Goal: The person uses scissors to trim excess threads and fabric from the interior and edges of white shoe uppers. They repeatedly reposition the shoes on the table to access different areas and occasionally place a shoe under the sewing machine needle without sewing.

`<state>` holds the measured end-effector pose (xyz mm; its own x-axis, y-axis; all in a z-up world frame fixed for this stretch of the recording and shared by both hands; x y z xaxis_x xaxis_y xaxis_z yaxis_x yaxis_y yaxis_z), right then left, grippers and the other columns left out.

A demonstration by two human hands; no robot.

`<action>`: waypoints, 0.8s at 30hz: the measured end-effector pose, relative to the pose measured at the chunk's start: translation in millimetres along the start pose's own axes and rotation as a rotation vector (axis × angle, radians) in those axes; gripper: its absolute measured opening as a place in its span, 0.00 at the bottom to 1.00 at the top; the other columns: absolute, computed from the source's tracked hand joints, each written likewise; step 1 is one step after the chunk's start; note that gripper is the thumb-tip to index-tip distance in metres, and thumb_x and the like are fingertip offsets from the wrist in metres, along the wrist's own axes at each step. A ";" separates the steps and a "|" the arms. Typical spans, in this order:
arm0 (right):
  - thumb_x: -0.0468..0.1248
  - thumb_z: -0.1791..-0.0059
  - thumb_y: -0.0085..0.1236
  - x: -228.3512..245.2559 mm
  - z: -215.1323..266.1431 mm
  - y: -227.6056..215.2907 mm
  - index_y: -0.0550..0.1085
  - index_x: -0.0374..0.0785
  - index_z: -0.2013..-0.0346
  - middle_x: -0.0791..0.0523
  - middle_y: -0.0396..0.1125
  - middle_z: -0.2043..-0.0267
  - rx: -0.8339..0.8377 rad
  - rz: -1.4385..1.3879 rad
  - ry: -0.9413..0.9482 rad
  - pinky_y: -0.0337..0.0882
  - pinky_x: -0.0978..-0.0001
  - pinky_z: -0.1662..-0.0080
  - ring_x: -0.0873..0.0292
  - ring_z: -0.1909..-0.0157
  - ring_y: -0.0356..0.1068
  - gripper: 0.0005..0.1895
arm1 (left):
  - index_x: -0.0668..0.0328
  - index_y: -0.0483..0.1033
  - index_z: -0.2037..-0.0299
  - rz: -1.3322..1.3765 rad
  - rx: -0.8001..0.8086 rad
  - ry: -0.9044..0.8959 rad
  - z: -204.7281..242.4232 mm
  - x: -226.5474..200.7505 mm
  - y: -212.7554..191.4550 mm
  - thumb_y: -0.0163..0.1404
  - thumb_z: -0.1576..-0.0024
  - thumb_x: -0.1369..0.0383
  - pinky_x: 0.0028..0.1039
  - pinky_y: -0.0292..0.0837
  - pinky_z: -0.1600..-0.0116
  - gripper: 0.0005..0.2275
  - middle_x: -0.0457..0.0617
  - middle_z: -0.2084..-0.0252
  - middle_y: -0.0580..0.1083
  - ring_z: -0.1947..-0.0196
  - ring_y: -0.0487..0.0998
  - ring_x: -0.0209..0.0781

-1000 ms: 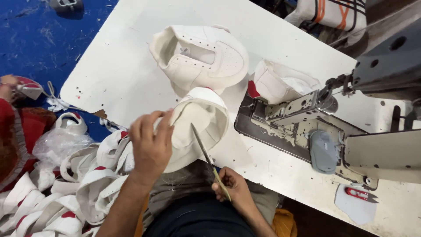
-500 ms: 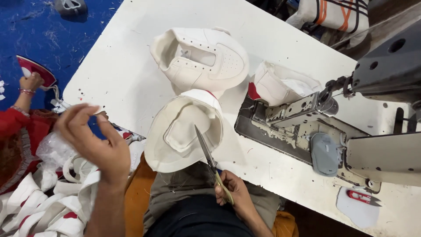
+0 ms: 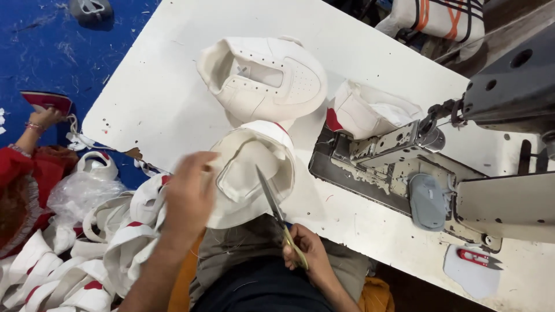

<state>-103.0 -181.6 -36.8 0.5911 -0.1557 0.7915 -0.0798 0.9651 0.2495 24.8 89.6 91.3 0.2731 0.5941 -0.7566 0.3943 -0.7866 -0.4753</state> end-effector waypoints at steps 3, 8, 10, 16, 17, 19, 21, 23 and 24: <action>0.39 0.52 0.64 -15.0 2.7 -11.3 0.67 0.40 0.67 0.59 0.66 0.75 0.045 -0.027 -0.156 0.69 0.75 0.73 0.66 0.76 0.68 0.13 | 0.68 0.74 0.47 -0.107 0.144 0.215 -3.3 -31.1 22.0 0.58 0.50 0.74 0.36 0.78 0.55 0.20 0.59 0.52 0.75 0.58 0.79 0.51; 0.39 0.52 0.64 -18.3 13.6 -22.3 0.67 0.39 0.67 0.57 0.67 0.76 -0.127 -0.098 -0.031 0.67 0.75 0.73 0.65 0.78 0.66 0.12 | 0.64 0.79 0.53 -0.005 0.211 -0.203 -11.2 -11.3 60.5 0.62 0.51 0.78 0.34 0.75 0.60 0.15 0.51 0.57 0.77 0.64 0.80 0.44; 0.39 0.51 0.64 -12.7 14.1 -26.6 0.66 0.40 0.67 0.58 0.66 0.76 -0.143 -0.111 -0.023 0.68 0.73 0.72 0.64 0.77 0.66 0.14 | 0.63 0.80 0.53 0.088 0.214 -0.240 -23.5 -22.7 59.5 0.62 0.51 0.78 0.32 0.74 0.61 0.15 0.50 0.59 0.76 0.67 0.78 0.43; 0.46 0.50 0.60 3.3 14.1 -17.1 0.70 0.38 0.65 0.58 0.66 0.76 -0.198 -0.187 -0.017 0.66 0.72 0.71 0.64 0.76 0.66 0.15 | 0.59 0.83 0.55 0.337 0.394 -0.113 -5.7 11.5 56.1 0.57 0.51 0.83 0.29 0.70 0.56 0.15 0.49 0.59 0.71 0.62 0.74 0.42; 0.47 0.50 0.60 1.8 10.5 -16.7 0.71 0.37 0.65 0.58 0.66 0.76 -0.184 -0.224 -0.051 0.67 0.73 0.70 0.64 0.76 0.65 0.15 | 0.59 0.83 0.58 0.419 0.454 -0.011 -0.4 20.8 50.7 0.54 0.52 0.84 0.30 0.70 0.51 0.15 0.49 0.56 0.70 0.56 0.74 0.43; 0.48 0.50 0.60 7.1 12.0 -12.4 0.71 0.37 0.65 0.58 0.66 0.76 -0.178 -0.194 -0.047 0.66 0.73 0.70 0.64 0.76 0.66 0.16 | 0.60 0.82 0.58 0.465 0.514 0.018 6.5 25.2 32.5 0.51 0.52 0.84 0.31 0.70 0.46 0.15 0.51 0.51 0.70 0.51 0.74 0.45; 0.49 0.50 0.60 12.3 11.9 -11.2 0.71 0.37 0.65 0.57 0.66 0.77 -0.179 -0.160 -0.057 0.66 0.74 0.71 0.64 0.76 0.66 0.17 | 0.60 0.81 0.59 0.521 0.574 0.058 9.0 20.4 18.1 0.48 0.53 0.83 0.33 0.70 0.42 0.15 0.52 0.46 0.70 0.46 0.74 0.47; 0.47 0.50 0.61 13.6 13.1 -12.2 0.70 0.36 0.66 0.57 0.66 0.77 -0.182 -0.147 -0.063 0.66 0.73 0.71 0.64 0.76 0.66 0.16 | 0.65 0.80 0.55 0.503 0.645 0.020 10.7 11.1 8.2 0.46 0.50 0.77 0.35 0.69 0.41 0.14 0.56 0.40 0.68 0.41 0.72 0.51; 0.47 0.50 0.61 14.6 14.3 -11.3 0.70 0.36 0.66 0.57 0.66 0.77 -0.182 -0.146 -0.060 0.66 0.73 0.71 0.64 0.76 0.66 0.16 | 0.65 0.80 0.55 0.504 0.645 0.017 13.3 10.4 10.5 0.46 0.50 0.77 0.35 0.69 0.41 0.14 0.56 0.40 0.68 0.41 0.72 0.51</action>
<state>-105.0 -197.9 -20.2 0.5369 -0.3031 0.7873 0.1523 0.9527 0.2630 20.1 85.4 72.5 0.2979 0.1415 -0.9440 -0.3600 -0.8993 -0.2484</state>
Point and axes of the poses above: each hand's wrist, its own z-axis away from the middle knuckle, its own y-axis out of the palm, x = y × z, the point moved 4 cm from there along -z, towards the middle knuckle
